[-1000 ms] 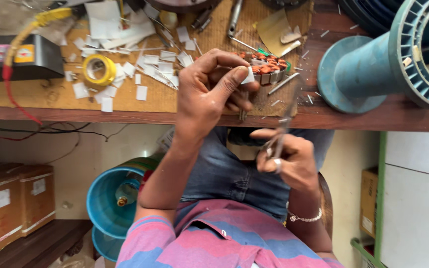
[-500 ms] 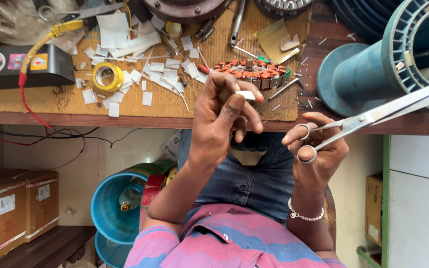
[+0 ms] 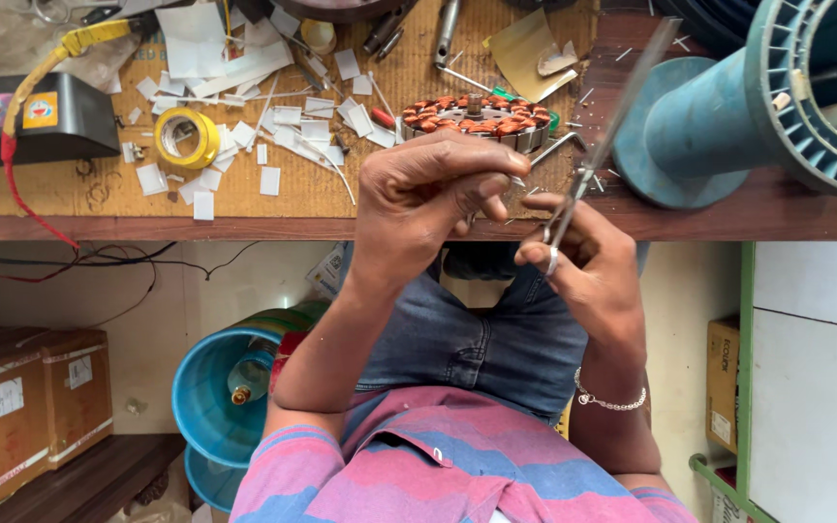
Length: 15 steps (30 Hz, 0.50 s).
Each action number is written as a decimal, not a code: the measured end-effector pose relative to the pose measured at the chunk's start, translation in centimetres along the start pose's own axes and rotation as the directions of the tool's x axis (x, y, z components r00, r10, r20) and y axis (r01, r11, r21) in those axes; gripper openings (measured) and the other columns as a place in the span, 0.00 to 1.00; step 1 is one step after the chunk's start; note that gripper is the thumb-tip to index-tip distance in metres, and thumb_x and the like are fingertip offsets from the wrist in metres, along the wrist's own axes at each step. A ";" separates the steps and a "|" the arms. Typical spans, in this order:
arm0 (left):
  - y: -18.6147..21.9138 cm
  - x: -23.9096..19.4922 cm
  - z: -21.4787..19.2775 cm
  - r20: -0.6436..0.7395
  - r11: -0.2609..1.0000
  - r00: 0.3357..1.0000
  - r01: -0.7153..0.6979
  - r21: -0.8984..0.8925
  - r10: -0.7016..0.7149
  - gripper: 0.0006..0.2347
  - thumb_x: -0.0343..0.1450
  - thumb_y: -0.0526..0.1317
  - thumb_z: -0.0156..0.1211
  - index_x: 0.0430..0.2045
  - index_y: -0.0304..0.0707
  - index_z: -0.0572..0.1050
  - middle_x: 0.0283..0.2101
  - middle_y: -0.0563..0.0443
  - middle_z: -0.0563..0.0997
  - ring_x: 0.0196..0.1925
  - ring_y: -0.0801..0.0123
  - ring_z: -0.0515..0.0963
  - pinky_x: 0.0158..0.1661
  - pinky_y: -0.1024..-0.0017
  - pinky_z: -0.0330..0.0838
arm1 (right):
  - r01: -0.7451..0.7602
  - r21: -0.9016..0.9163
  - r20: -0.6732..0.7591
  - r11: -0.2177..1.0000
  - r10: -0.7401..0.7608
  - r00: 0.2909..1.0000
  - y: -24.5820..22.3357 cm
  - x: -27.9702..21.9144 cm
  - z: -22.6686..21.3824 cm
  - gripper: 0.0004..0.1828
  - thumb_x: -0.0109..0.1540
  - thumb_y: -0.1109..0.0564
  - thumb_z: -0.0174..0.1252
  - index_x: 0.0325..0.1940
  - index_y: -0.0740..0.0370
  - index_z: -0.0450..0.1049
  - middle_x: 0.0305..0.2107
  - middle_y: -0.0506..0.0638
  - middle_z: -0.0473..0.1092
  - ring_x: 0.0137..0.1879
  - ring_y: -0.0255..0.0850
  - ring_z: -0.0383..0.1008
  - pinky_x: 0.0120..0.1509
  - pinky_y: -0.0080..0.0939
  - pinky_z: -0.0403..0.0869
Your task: The person works on a motor stator, cutting small white insulating strips with scissors and inserting them into the copper windings. They use a screwdriver to adjust the components and repeat the process across multiple slots.
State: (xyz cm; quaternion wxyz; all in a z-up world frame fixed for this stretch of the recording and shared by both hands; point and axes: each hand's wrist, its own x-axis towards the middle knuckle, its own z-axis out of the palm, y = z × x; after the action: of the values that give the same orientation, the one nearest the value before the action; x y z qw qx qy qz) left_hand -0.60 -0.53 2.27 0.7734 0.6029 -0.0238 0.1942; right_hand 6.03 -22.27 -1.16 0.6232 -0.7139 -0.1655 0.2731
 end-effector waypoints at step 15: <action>1.1 1.7 1.1 -0.124 0.994 0.991 0.053 0.097 -0.040 0.03 0.76 0.28 0.63 0.40 0.24 0.80 0.35 0.48 0.84 0.35 0.78 0.83 0.39 0.78 0.82 | 0.005 0.013 0.466 1.000 -0.010 0.885 -1.0 0.1 0.4 0.43 0.47 0.49 0.77 0.65 0.62 0.74 0.32 0.43 0.74 0.38 0.29 0.73 0.42 0.31 0.73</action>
State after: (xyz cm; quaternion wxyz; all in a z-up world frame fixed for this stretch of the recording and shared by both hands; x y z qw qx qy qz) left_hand 0.79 -0.86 4.04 0.7465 0.6284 0.0472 0.2134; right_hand 5.95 -21.73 -0.25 0.5703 -0.6235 -0.3115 0.4348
